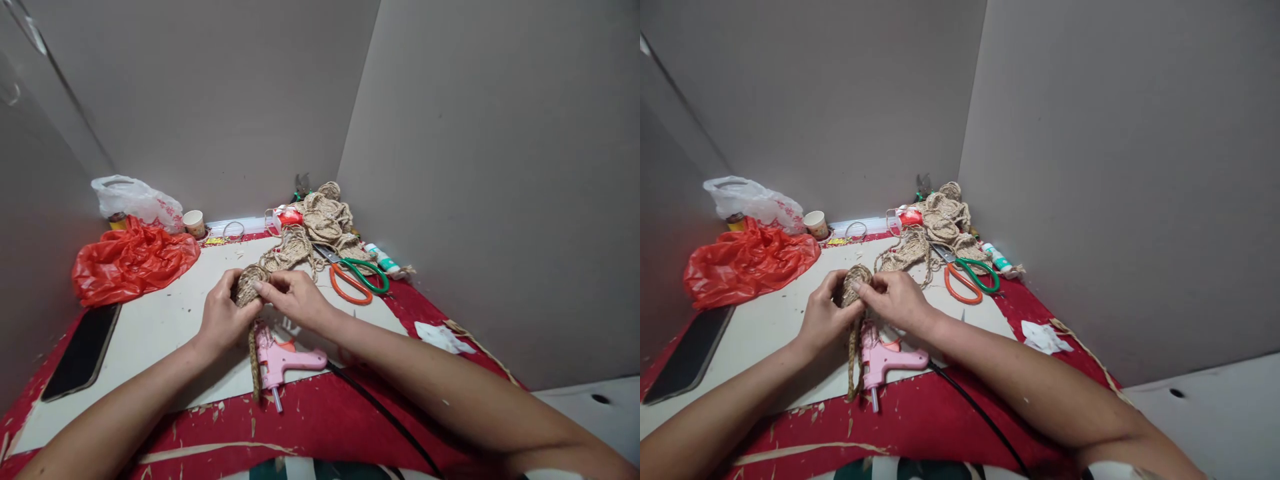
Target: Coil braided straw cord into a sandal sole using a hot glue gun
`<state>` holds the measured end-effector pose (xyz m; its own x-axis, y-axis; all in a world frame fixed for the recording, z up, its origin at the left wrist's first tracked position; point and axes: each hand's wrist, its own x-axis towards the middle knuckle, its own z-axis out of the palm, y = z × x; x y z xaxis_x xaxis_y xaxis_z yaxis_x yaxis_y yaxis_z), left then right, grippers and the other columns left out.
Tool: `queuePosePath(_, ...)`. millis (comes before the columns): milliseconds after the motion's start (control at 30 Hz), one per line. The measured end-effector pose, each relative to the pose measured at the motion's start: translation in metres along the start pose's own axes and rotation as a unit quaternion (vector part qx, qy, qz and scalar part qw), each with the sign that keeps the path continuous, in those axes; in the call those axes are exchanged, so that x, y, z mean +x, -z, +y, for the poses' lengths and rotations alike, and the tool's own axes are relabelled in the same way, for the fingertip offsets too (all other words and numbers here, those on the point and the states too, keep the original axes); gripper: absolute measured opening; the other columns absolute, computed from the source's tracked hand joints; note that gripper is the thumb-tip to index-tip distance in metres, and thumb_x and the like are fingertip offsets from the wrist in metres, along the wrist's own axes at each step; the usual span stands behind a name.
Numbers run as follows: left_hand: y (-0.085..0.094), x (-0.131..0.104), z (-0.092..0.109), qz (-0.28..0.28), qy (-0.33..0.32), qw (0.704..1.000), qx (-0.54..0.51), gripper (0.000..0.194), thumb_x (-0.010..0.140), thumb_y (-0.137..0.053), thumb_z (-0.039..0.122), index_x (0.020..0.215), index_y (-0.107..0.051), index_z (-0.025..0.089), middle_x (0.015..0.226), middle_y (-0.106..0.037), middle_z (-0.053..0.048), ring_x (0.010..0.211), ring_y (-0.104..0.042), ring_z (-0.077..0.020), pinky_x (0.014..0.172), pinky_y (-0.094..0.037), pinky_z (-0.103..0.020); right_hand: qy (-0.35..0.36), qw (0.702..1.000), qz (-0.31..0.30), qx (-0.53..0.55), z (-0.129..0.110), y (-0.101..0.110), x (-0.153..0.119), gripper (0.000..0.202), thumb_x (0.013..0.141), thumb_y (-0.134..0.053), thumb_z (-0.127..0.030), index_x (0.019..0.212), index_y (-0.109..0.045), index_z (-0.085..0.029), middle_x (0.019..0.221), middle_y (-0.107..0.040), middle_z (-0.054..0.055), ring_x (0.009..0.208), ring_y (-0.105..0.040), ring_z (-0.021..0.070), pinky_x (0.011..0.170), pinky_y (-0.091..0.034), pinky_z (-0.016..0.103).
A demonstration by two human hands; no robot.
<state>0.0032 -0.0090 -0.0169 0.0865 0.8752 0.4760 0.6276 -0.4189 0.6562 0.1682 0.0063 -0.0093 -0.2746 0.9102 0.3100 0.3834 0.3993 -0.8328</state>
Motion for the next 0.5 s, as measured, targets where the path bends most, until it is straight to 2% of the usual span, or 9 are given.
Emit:
queuePosePath(167, 0.0, -0.001, 0.001, 0.009, 0.002, 1.0, 0.023, 0.037, 0.072, -0.066, 0.021, 0.106, -0.052, 0.017, 0.095, -0.064, -0.005, 0.084, -0.06, -0.0199, 0.079, -0.047, -0.033, 0.007, 1.0, -0.015, 0.026, 0.001, -0.003, -0.005, 0.032, 0.086, -0.056, -0.038, 0.062, -0.055, -0.016, 0.058, -0.049, -0.003, 0.058, -0.043, 0.0108, 0.055, -0.031, 0.023)
queuePosePath(233, 0.001, -0.002, 0.003, -0.012, 0.003, 1.0, 0.001, 0.039, 0.072, -0.068, 0.022, 0.107, -0.051, 0.018, 0.096, -0.063, -0.005, 0.086, -0.06, -0.0199, 0.08, -0.047, -0.033, 0.011, 0.999, -0.018, 0.044, 0.0, 0.0, -0.004, 0.031, 0.087, -0.052, -0.034, 0.062, -0.053, -0.017, 0.059, -0.047, -0.003, 0.058, -0.043, 0.0107, 0.056, -0.033, 0.023)
queuePosePath(333, 0.003, -0.002, 0.008, -0.062, 0.014, 0.993, -0.096, 0.041, 0.073, -0.071, 0.027, 0.107, -0.051, 0.018, 0.1, -0.063, -0.005, 0.089, -0.061, -0.0193, 0.082, -0.048, -0.033, 0.011, 0.996, -0.034, 0.076, -0.004, 0.011, 0.0, 0.029, 0.088, -0.048, -0.033, 0.063, -0.048, -0.018, 0.06, -0.042, -0.005, 0.058, -0.043, 0.0101, 0.055, -0.036, 0.022)
queuePosePath(400, 0.006, 0.001, 0.011, -0.074, 0.042, 0.981, -0.175, 0.037, 0.075, -0.072, 0.032, 0.104, -0.053, 0.019, 0.098, -0.063, -0.004, 0.088, -0.061, -0.0184, 0.082, -0.048, -0.032, 0.006, 0.992, -0.073, 0.098, -0.005, 0.021, 0.002, 0.028, 0.089, -0.047, -0.034, 0.066, -0.048, -0.018, 0.062, -0.042, -0.005, 0.057, -0.045, 0.0099, 0.053, -0.039, 0.021)
queuePosePath(500, 0.014, 0.007, 0.016, -0.065, 0.099, 0.958, -0.262, 0.032, 0.077, -0.071, 0.036, 0.102, -0.06, 0.018, 0.093, -0.063, -0.003, 0.087, -0.06, -0.0168, 0.08, -0.049, -0.029, 0.0, 0.978, -0.168, 0.125, -0.006, 0.033, 0.003, 0.025, 0.088, -0.047, -0.036, 0.072, -0.051, -0.017, 0.064, -0.046, -0.004, 0.055, -0.048, 0.0099, 0.051, -0.043, 0.022)
